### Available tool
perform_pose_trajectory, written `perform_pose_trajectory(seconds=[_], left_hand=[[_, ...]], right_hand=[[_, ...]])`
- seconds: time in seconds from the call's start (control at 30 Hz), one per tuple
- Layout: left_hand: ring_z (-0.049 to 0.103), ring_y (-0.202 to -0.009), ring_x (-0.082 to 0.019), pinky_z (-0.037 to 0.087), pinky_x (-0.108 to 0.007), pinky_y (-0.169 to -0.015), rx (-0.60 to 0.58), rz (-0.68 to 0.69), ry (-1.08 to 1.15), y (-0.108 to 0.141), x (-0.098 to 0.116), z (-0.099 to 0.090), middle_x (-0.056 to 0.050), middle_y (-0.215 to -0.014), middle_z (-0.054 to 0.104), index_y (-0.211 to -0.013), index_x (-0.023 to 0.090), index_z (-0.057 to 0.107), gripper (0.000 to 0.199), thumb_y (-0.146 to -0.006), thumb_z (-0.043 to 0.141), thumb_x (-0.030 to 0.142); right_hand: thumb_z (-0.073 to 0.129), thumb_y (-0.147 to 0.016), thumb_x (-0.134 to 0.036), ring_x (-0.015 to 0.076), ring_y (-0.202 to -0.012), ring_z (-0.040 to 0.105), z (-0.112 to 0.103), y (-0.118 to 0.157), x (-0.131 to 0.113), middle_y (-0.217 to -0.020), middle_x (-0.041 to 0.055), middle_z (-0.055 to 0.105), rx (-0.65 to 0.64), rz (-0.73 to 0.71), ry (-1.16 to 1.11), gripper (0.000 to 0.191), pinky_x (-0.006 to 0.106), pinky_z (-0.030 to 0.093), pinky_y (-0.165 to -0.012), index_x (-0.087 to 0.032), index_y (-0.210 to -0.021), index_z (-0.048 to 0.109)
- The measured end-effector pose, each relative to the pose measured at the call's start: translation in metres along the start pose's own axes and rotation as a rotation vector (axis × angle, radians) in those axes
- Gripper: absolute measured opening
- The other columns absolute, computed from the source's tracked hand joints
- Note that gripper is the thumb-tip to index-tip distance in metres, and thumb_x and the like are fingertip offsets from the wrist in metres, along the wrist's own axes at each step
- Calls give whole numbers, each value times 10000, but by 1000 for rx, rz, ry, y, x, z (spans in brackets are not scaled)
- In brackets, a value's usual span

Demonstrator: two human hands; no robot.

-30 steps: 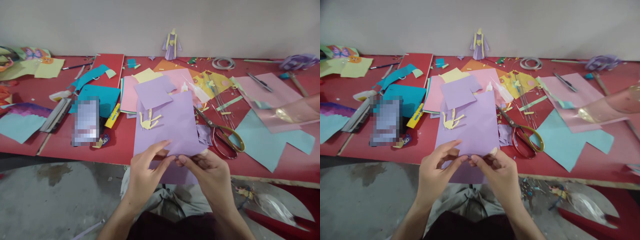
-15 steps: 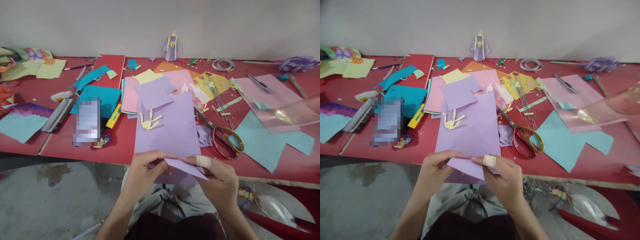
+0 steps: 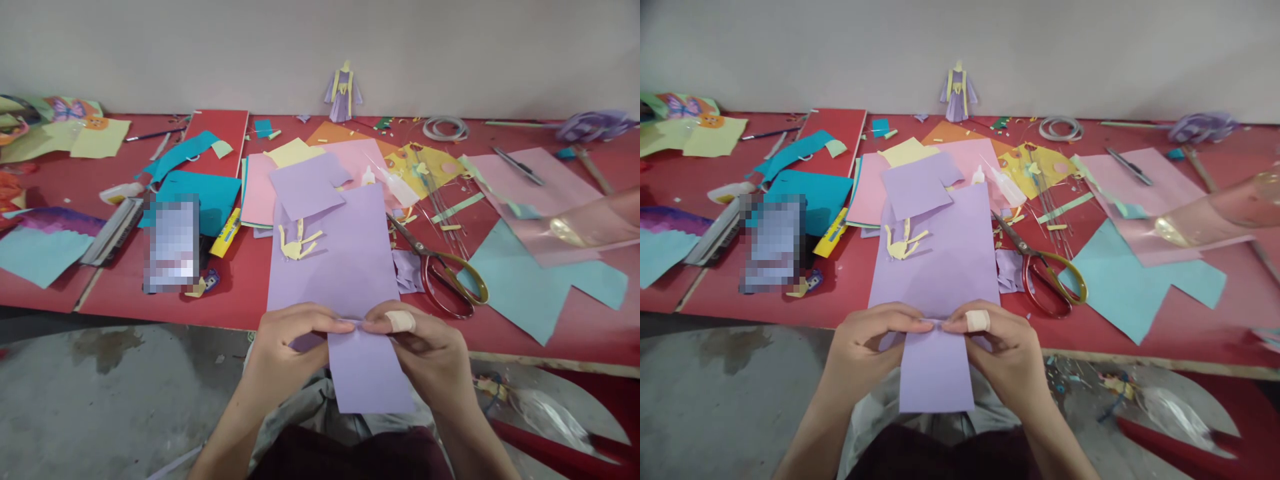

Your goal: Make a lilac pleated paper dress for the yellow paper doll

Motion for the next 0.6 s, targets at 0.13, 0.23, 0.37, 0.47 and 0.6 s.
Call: perform_pose_trajectory(seconds=[0.13,0.23,0.37,0.47,0.6], left_hand=[[755,-801,-148,604,-209,-698,-53,132,-87,1,12,3,-55,-917,791,-995,239,804,225,-862,705,87],[751,-768,-139,596,-197,-663,-62,208,-169,2,20,3,-50,-892,789,-991,247,799,233,-890,669,83],[753,-731,-145,613,-206,-651,-40,263,-225,2,27,3,-57,-860,792,-935,216,792,122,-895,694,154],[751,-715,-144,620,-207,-672,-2,290,-249,1,32,3,-48,-828,791,-845,187,770,30,-864,747,178],[752,-714,-143,618,-208,-692,69,231,-283,2,26,2,-26,-778,785,-789,174,735,83,-872,742,175]], right_hand=[[724,-817,-91,170,-743,732,1,0,-3,-853,46,767,-37,-51,72,250,236,590,-598,-297,-916,826],[746,-806,-99,175,-721,733,2,0,-8,-858,47,765,-63,-84,68,269,241,587,-572,-314,-945,830],[788,-788,-131,164,-682,730,3,-1,-15,-818,32,767,-58,-119,47,222,242,594,-583,-308,-915,836],[828,-751,-137,151,-655,711,0,0,-13,-755,20,755,52,-84,56,153,215,574,-542,-270,-827,823],[809,-777,-151,131,-562,659,2,3,-3,-663,4,687,154,26,-50,91,214,555,-479,-217,-739,760]])
Point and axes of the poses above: each hand's wrist, its own y-axis away from the middle knuckle, its own z-axis out of the palm, x = y × z, the point moved 9 cm from there along -y, towards the middle knuckle
